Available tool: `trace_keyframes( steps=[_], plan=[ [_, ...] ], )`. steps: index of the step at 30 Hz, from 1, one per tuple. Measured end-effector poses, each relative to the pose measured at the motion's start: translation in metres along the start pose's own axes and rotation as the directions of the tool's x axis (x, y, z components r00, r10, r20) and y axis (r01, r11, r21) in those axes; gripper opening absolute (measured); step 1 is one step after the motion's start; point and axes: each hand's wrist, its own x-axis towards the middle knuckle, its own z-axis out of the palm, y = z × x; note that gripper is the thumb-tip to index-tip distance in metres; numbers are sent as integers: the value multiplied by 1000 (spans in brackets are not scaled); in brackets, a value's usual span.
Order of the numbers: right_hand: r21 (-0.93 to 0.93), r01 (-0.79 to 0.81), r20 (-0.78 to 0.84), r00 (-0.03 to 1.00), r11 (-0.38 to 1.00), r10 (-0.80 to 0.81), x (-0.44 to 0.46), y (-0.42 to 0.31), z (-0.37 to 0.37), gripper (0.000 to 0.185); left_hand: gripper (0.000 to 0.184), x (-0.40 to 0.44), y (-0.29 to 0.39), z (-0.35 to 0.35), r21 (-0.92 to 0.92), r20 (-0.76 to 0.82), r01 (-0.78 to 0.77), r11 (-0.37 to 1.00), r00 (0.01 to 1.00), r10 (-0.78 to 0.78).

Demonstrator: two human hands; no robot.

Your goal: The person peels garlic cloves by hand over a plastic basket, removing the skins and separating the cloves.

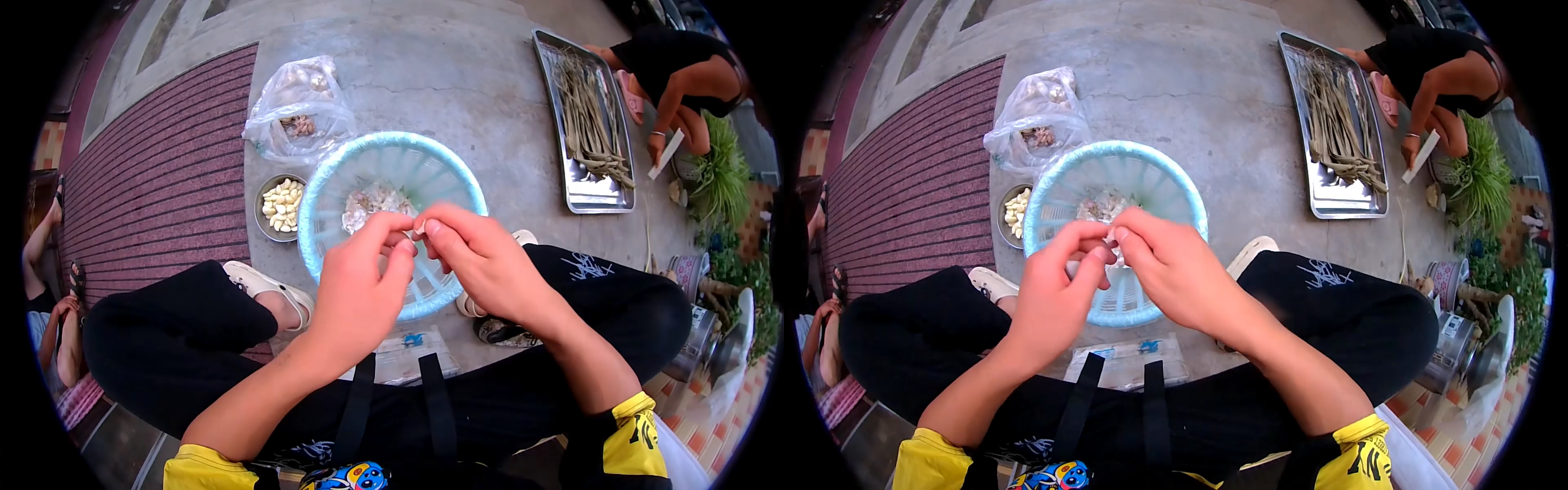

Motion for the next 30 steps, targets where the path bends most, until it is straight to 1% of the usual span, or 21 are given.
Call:
trace_keyframes(
  steps=[1,2,3,4,8,10,12,14,15,16,17,18,19,20,21,23,24,25,26,28,30],
  plan=[
    [-11,24,22,999,1000,-23,0,0,-2,25,18,1,4,-1,-157,-4,138,978,990,-140],
    [-11,25,23,999,1000,-24,0,-2,-2,25,18,3,2,-4,-157,-6,137,978,990,-140],
    [-6,39,-15,999,999,-39,-1,-5,-1,24,20,5,-1,-9,-380,74,264,887,964,-256],
    [0,52,-52,997,999,-52,-2,-7,0,23,23,6,-3,-12,-569,176,381,729,922,-345],
    [143,88,-22,996,986,-86,-3,-6,1,22,23,6,-8,-14,-596,124,366,714,921,-369],
    [325,-82,-15,996,942,92,-4,-19,1,23,24,5,-8,-15,-615,131,365,699,921,-366],
    [317,-72,1,997,946,75,-1,-11,3,28,24,6,-5,-18,-629,151,367,685,922,-356],
    [290,192,-125,979,937,-162,-1,-5,10,31,23,6,0,-19,-684,266,426,592,901,-342],
    [196,227,-108,972,954,-209,-2,-5,8,34,23,5,2,-19,-688,262,423,589,902,-342],
    [194,225,-104,973,955,-208,-2,-5,10,34,23,5,4,-18,-727,306,433,532,899,-314],
    [72,310,-101,948,948,-302,-3,-4,12,36,23,4,5,-18,-760,348,445,473,894,-283],
    [-50,389,-88,916,920,-392,-2,-2,14,38,23,4,4,-18,-761,348,446,471,894,-284],
    [-97,455,-110,879,885,-464,-1,3,16,41,23,3,3,-18,-747,326,421,514,906,-269],
    [-97,453,-110,880,886,-462,0,5,16,41,23,2,2,-18,-731,306,397,555,918,-253],
    [-258,510,-97,831,821,-547,2,6,14,38,23,0,2,-17,-731,306,398,554,917,-254],
    [-410,549,-68,778,729,-624,1,3,12,36,24,-3,2,-18,-685,215,301,663,954,-210],
    [-499,524,-99,757,690,-646,-1,-4,12,32,24,-4,2,-18,-686,215,302,662,953,-212],
    [-583,491,-126,732,647,-669,-3,-8,12,28,25,-5,2,-19,-630,180,277,725,961,-211],
    [-582,491,-124,734,648,-667,-4,-7,13,28,26,-6,1,-19,-568,145,252,783,968,-206],
    [-434,455,-215,787,778,-579,-6,-6,13,24,26,-9,6,-19,-546,121,222,808,975,-186],
    [-468,484,-190,762,739,-619,-3,-2,11,23,26,-10,9,-16,-521,104,194,831,981,-164]
  ],
)
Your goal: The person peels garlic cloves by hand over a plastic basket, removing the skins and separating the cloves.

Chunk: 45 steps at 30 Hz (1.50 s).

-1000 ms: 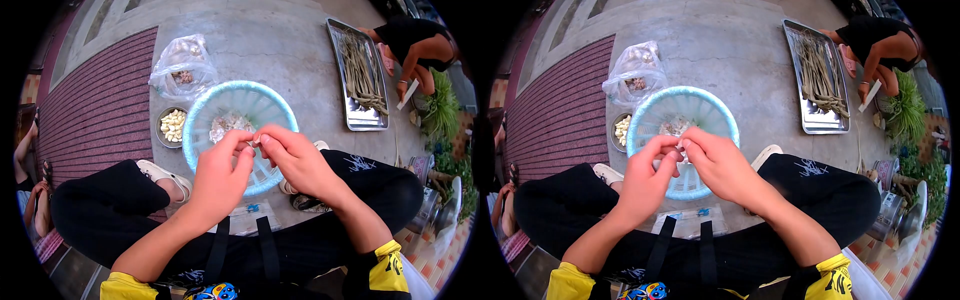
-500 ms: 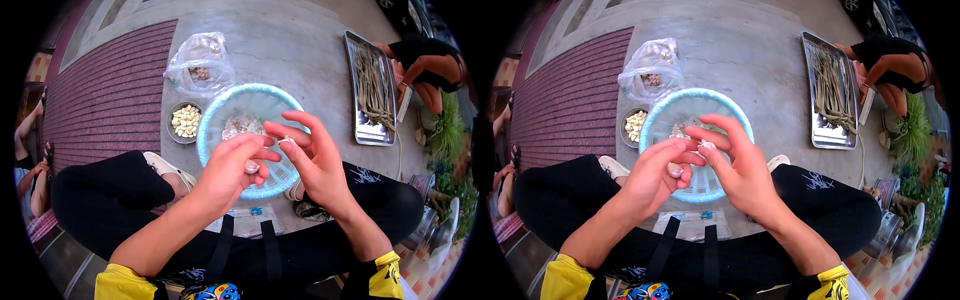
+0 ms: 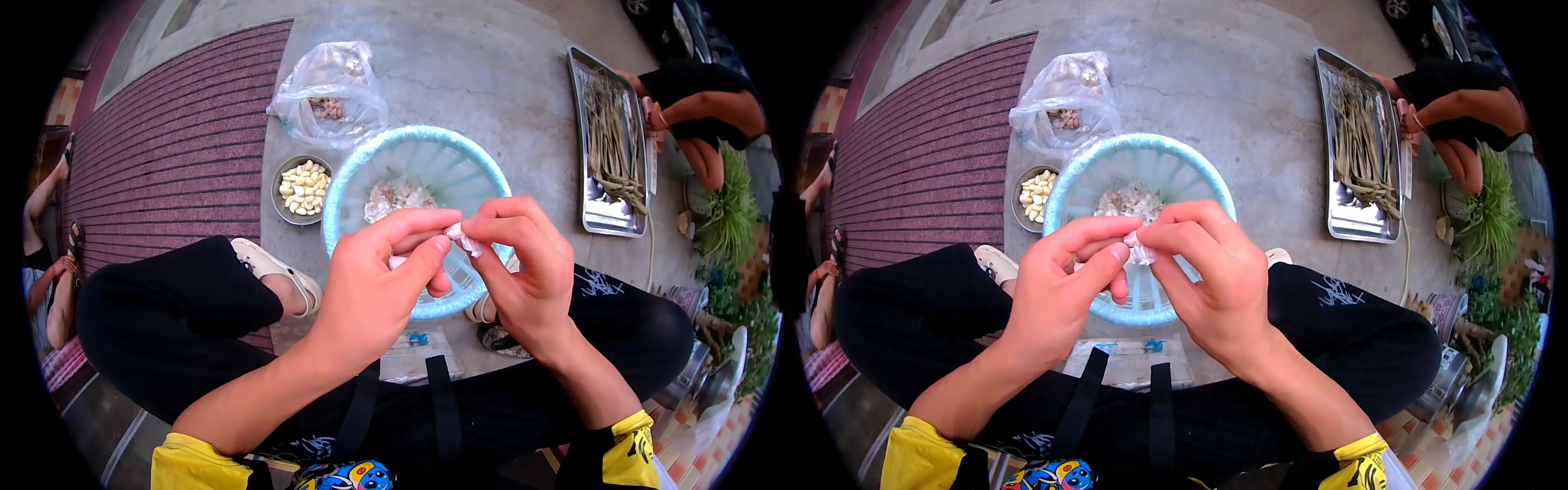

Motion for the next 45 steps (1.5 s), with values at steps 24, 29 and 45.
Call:
trace_keyframes(
  steps=[24,29,45],
  plan=[
    [77,-341,136,934,937,329,-6,8,6,13,16,4,-8,3,355,-143,-132,926,971,193],
    [22,-161,118,980,987,157,-1,4,4,19,17,6,-7,-3,196,-121,-7,981,992,32],
    [-111,205,152,971,972,-187,-2,12,6,18,16,15,-5,-11,-589,156,405,699,906,-393]
  ],
)
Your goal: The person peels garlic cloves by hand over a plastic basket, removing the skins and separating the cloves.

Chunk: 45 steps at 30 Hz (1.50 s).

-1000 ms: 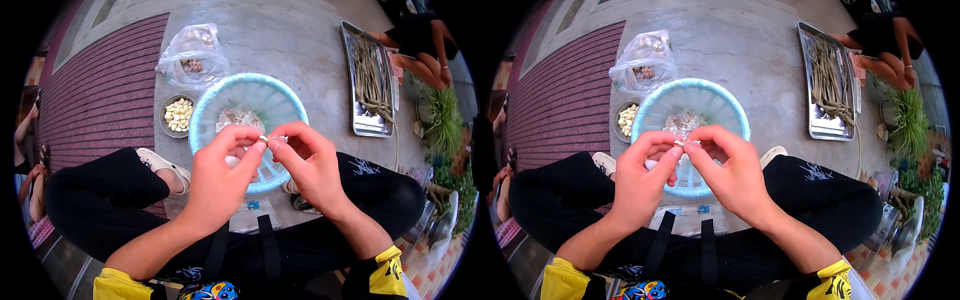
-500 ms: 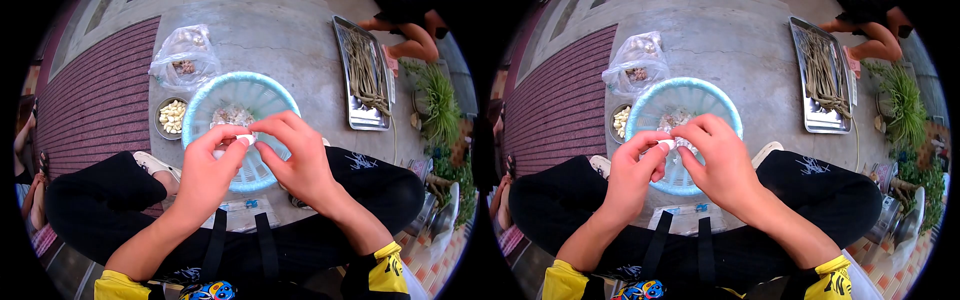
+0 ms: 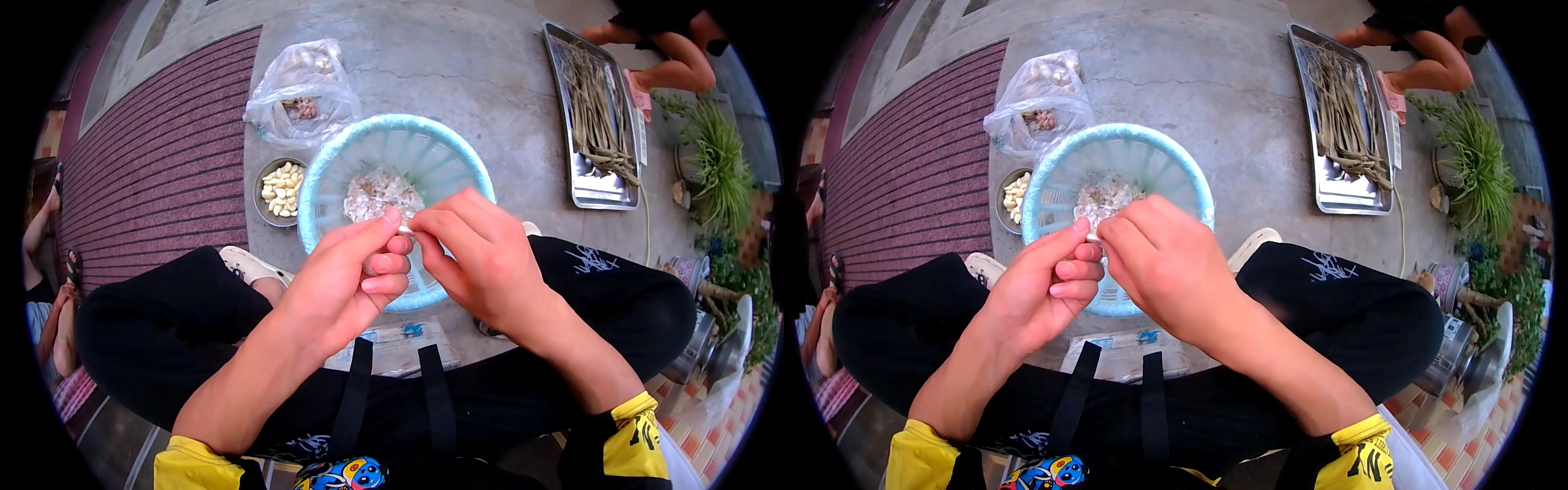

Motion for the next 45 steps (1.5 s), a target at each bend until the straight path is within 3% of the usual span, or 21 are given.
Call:
trace_keyframes(
  steps=[6,9,11,15,17,23,27,30,32,37,39,43,45],
  plan=[
    [-39,-5,28,1000,999,6,-1,-1,2,16,15,4,0,-6,-123,-21,75,990,997,-78],
    [-21,-17,36,999,1000,18,0,-3,-1,15,17,3,3,-9,23,42,80,997,996,-81],
    [90,-135,27,991,987,133,1,-4,-3,14,18,1,5,-5,155,72,54,986,995,-66],
    [107,-292,-63,952,950,300,6,4,-11,12,21,-4,11,-1,336,99,-22,941,995,-12],
    [105,-469,168,878,877,449,7,4,-15,9,22,-5,12,-1,410,82,-125,904,992,100],
    [267,-506,189,862,820,470,11,-12,-14,7,22,-3,9,-5,551,47,-277,788,952,302],
    [291,-498,182,867,817,464,11,-11,-14,11,21,-5,9,-2,628,64,-290,722,944,323],
    [287,-495,227,867,820,444,11,-12,-15,11,19,-5,7,0,723,82,-310,617,926,369],
    [262,-480,221,874,837,432,11,-12,-15,11,17,-6,5,1,811,138,-355,466,889,437],
    [233,-464,214,882,855,420,7,-12,-10,10,16,-7,-1,3,817,105,-350,459,872,477],
    [192,-299,110,953,935,282,3,-8,-4,10,16,-7,-2,4,817,106,-350,458,872,477],
    [199,-347,125,937,917,327,4,-9,-4,10,19,-9,-1,7,814,107,-334,475,890,443],
    [330,-482,164,876,812,453,7,-12,-6,9,20,-9,0,6,805,96,-323,498,899,428]
  ],
)
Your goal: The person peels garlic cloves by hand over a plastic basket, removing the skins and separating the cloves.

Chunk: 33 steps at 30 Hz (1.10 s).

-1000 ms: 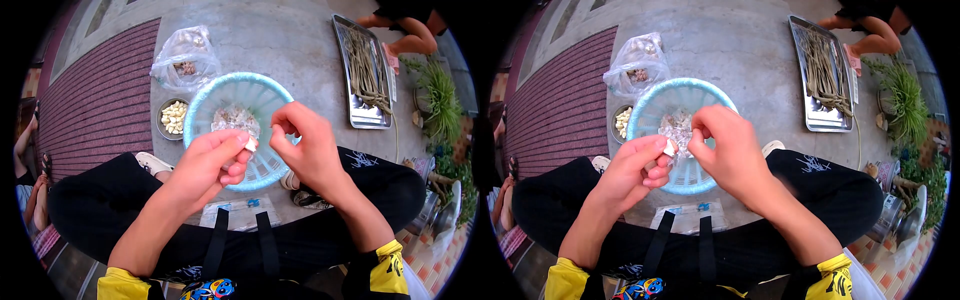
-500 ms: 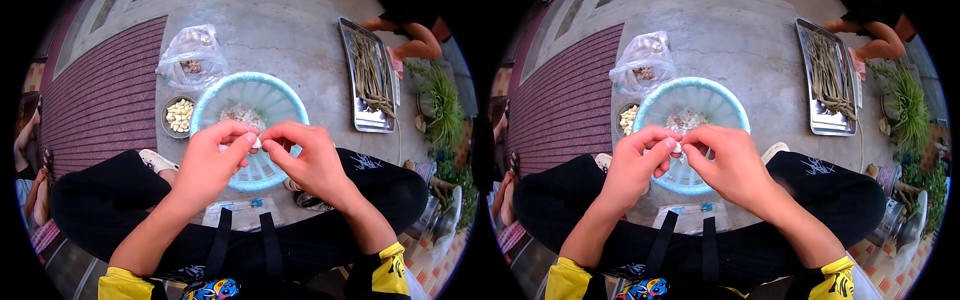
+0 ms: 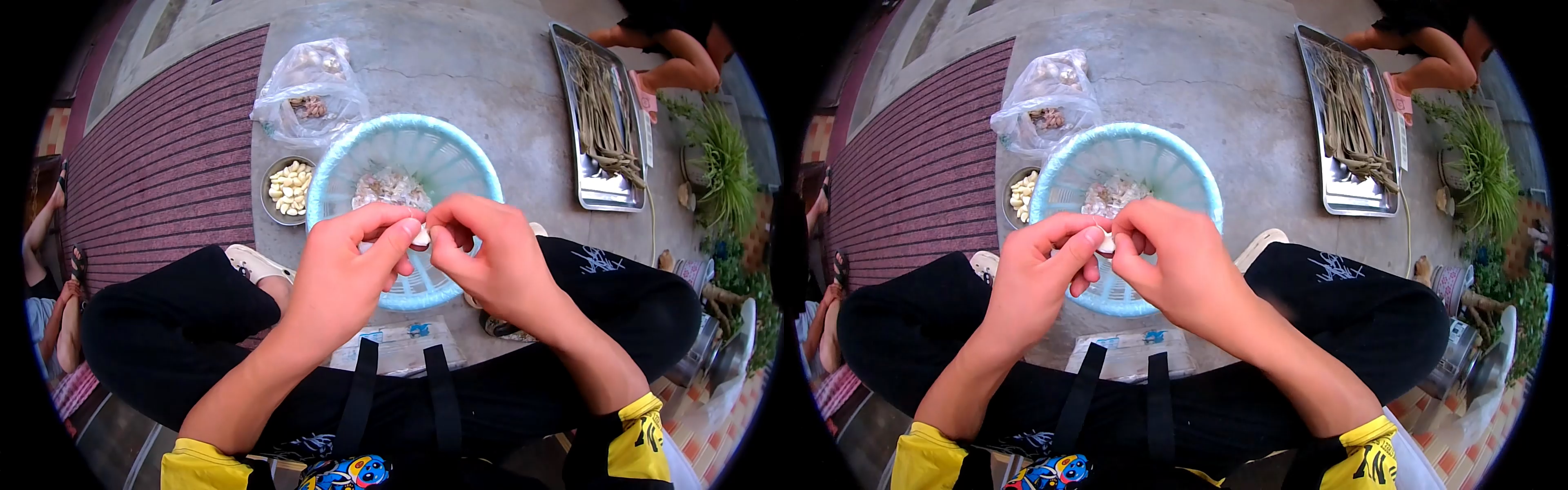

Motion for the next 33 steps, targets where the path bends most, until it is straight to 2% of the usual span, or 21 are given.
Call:
trace_keyframes(
  steps=[3,4,6,7,10,12,16,18,19,21,23,25,31,33],
  plan=[
    [-91,-49,-73,996,995,43,4,-3,-5,9,22,0,-1,0,-85,26,18,996,1000,-16],
    [-91,-50,-73,996,995,44,5,-1,-7,9,23,0,0,0,-116,19,65,991,998,-63],
    [-124,-181,12,983,976,184,5,1,-10,10,23,2,0,0,-147,16,111,983,994,-110],
    [-124,-181,11,983,976,184,4,4,-9,10,24,2,-1,-1,-187,24,112,976,994,-109],
    [-159,-93,67,992,983,105,0,8,-5,10,26,3,-2,0,-227,27,107,968,994,-104],
    [-53,-56,17,998,997,57,0,3,-4,10,26,3,-3,-1,-228,20,102,968,995,-100],
    [-3,23,13,1000,1000,-23,2,-4,-3,10,23,3,-4,-3,-143,34,69,987,997,-64],
    [72,-77,41,996,994,75,2,-5,-5,10,21,3,-4,-2,-99,19,38,994,999,-37],
    [72,-76,40,996,995,73,2,-6,-5,10,19,3,-4,-2,-158,49,59,986,997,-51],
    [35,-147,9,989,989,147,1,-6,-6,11,18,3,-3,-2,-217,79,81,973,995,-66],
    [-27,-195,17,981,980,196,2,-7,-9,11,19,3,-1,-5,-361,139,186,914,980,-145],
    [-90,-240,19,970,967,243,3,-6,-9,11,19,4,-2,-6,-373,136,210,904,976,-171],
    [-21,-69,18,997,997,69,1,-2,-6,11,20,4,-2,-5,-381,112,203,902,978,-173],
    [-55,58,5,998,997,-58,0,1,-4,12,20,5,-4,-4,-372,120,202,906,978,-169]
  ],
)
